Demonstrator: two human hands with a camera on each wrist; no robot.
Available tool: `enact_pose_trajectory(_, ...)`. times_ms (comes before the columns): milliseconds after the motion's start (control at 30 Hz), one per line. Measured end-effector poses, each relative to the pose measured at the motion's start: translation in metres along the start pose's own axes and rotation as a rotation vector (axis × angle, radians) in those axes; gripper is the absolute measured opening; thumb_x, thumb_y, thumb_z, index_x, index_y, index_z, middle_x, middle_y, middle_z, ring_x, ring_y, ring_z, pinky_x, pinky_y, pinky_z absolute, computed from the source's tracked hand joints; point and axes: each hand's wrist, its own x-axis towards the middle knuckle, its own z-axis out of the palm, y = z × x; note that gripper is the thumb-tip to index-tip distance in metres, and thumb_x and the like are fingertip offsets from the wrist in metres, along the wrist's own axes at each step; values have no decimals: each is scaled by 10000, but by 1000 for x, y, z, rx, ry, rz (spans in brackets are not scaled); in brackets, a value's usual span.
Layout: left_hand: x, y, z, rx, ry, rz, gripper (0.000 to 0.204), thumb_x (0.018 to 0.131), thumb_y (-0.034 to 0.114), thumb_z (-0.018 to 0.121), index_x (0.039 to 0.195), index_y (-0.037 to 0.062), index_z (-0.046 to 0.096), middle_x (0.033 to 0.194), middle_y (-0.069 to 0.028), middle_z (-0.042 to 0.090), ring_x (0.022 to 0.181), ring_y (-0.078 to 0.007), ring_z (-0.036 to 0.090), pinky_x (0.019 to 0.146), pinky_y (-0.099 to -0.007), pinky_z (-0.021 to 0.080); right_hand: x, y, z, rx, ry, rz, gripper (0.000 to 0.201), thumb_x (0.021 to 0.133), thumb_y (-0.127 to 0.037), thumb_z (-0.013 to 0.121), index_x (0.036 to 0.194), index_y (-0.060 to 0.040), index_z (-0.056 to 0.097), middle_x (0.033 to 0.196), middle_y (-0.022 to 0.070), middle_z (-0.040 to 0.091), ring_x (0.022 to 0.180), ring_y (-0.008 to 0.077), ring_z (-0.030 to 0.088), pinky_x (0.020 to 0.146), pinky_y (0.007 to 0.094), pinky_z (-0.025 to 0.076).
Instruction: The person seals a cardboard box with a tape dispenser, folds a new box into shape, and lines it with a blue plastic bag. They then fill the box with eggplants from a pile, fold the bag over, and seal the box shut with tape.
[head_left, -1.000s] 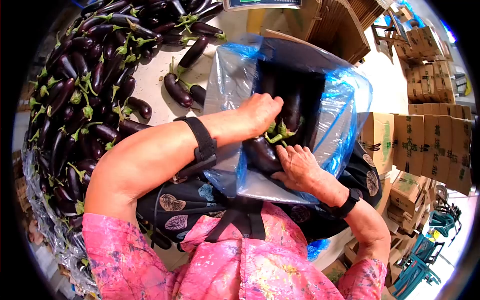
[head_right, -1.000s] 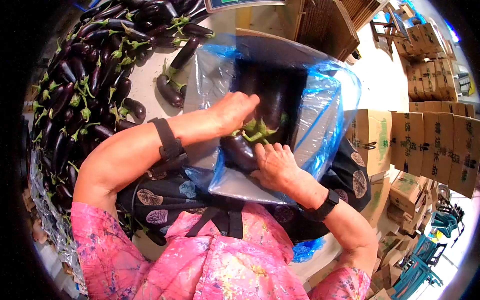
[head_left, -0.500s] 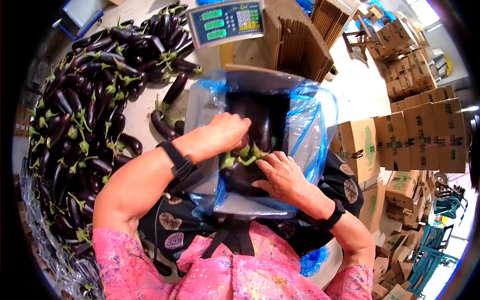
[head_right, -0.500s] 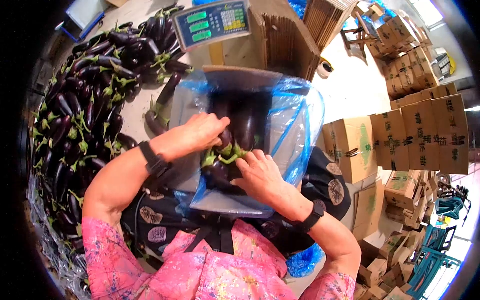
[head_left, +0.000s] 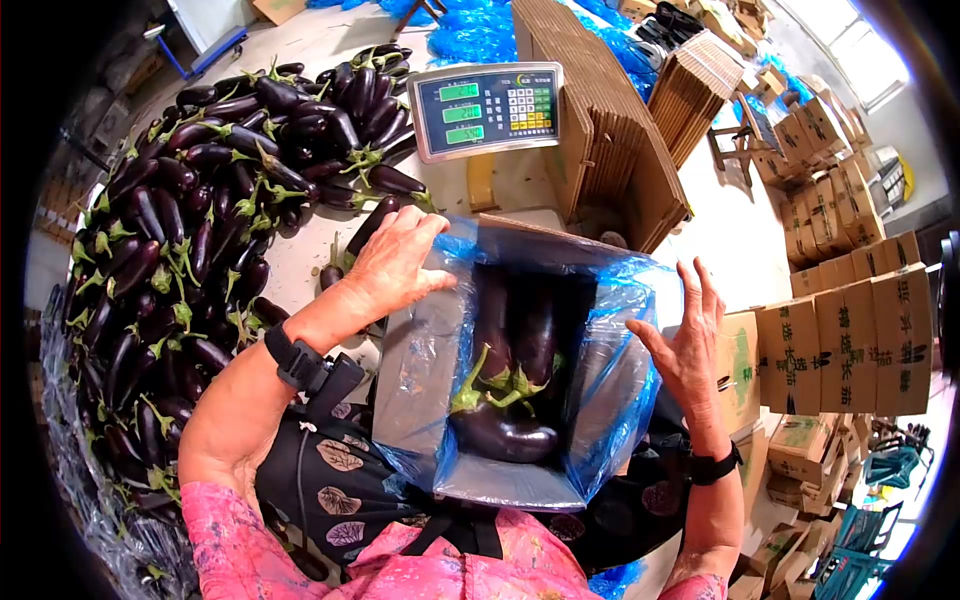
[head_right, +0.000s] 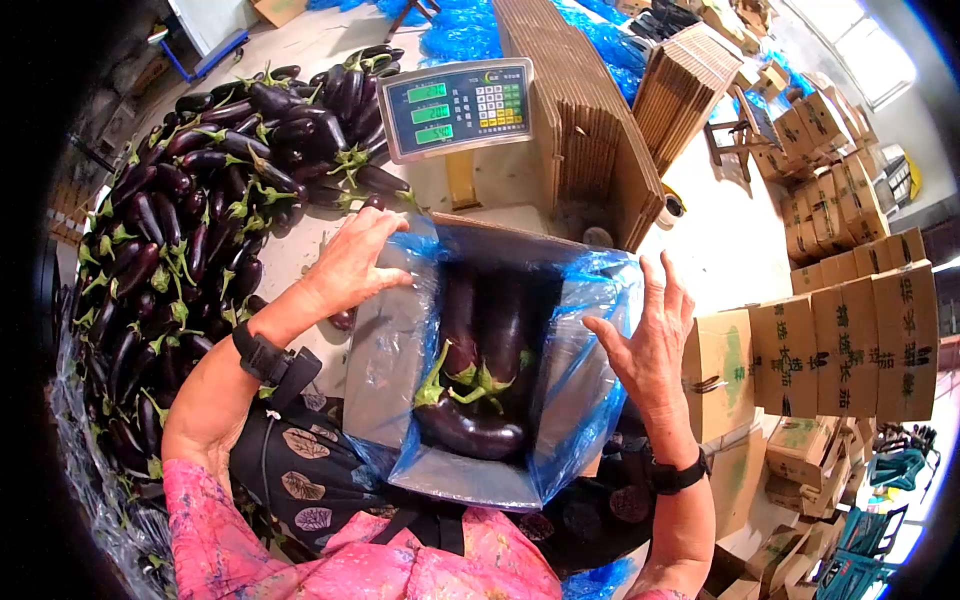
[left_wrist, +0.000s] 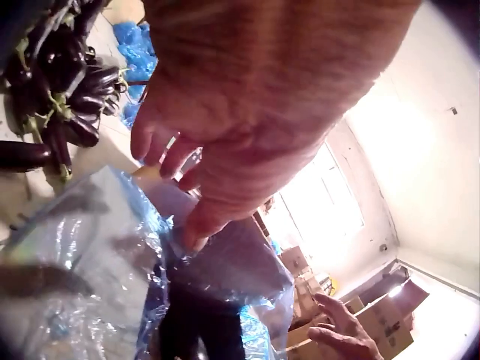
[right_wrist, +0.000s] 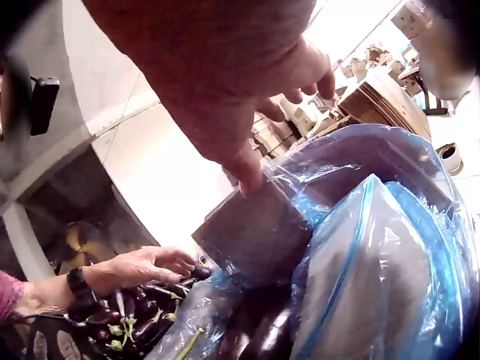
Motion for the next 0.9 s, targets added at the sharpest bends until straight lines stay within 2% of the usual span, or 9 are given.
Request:
enact_pose_trajectory(100,7,-15,13,22,93,-1,730,701,347,835,1293,38,541,1249,-168,546,1189,-359,497,1015,-449,411,10,6,13,3,-22,-5,997,753,-618,760,1476,-45,383,1521,256,343,1364,437,354,1129,546,291)
enact_pose_trajectory(300,27,-16,28,19,23,-118,857,665,434,855,1341,35,511,1317,-160,519,1235,-356,468,1032,-449,393,29,14,28,8,-89,24,1037,732,-585,790,1505,-56,344,1545,244,324,1404,432,315,1156,554,260)
enact_pose_trajectory(400,34,-16,36,27,5,-149,796,679,420,850,1323,66,547,1306,-122,541,1232,-352,472,1015,-445,408,36,19,35,9,-125,28,1056,713,-543,817,1516,-63,328,1561,221,313,1422,417,298,1164,551,253)
enact_pose_trajectory(533,41,-28,51,-24,13,-36,431,774,277,780,1135,75,657,1132,-110,638,1149,-326,543,972,-433,432,43,17,48,21,-165,-1,939,740,-406,832,1490,-67,381,1511,188,403,1388,372,359,1123,537,307)
enact_pose_trajectory(633,50,-30,53,-87,13,17,202,832,169,700,989,44,680,975,-129,674,1038,-316,606,917,-415,461,53,11,49,40,-313,27,672,790,-257,795,1374,-65,523,1329,172,566,1255,340,488,1029,515,372)
enact_pose_trajectory(667,50,-30,54,-116,82,63,165,844,147,675,961,31,672,933,-140,676,990,-315,627,889,-405,475,54,16,56,42,-235,-48,336,840,-164,731,1145,-55,644,1008,168,663,974,355,605,852,482,452)
enact_pose_trajectory(767,48,-28,39,-292,131,38,136,874,145,654,940,27,649,852,-178,664,870,-352,656,785,-415,500,54,8,46,127,-304,-8,170,860,-135,701,985,-33,648,821,182,642,758,388,610,703,461,482)
enact_pose_trajectory(800,47,-28,32,-367,119,3,139,883,155,655,945,31,641,833,-192,656,834,-371,661,747,-424,507,53,-5,38,225,-223,-27,101,880,-105,663,909,-21,616,762,193,618,678,413,598,624,459,483)
enact_pose_trajectory(900,44,-28,23,-414,83,-37,144,902,143,636,950,16,589,808,-213,632,804,-404,655,689,-428,502,48,-39,14,482,-169,-77,23,872,8,626,865,16,606,719,186,590,620,293,581,599,352,466)
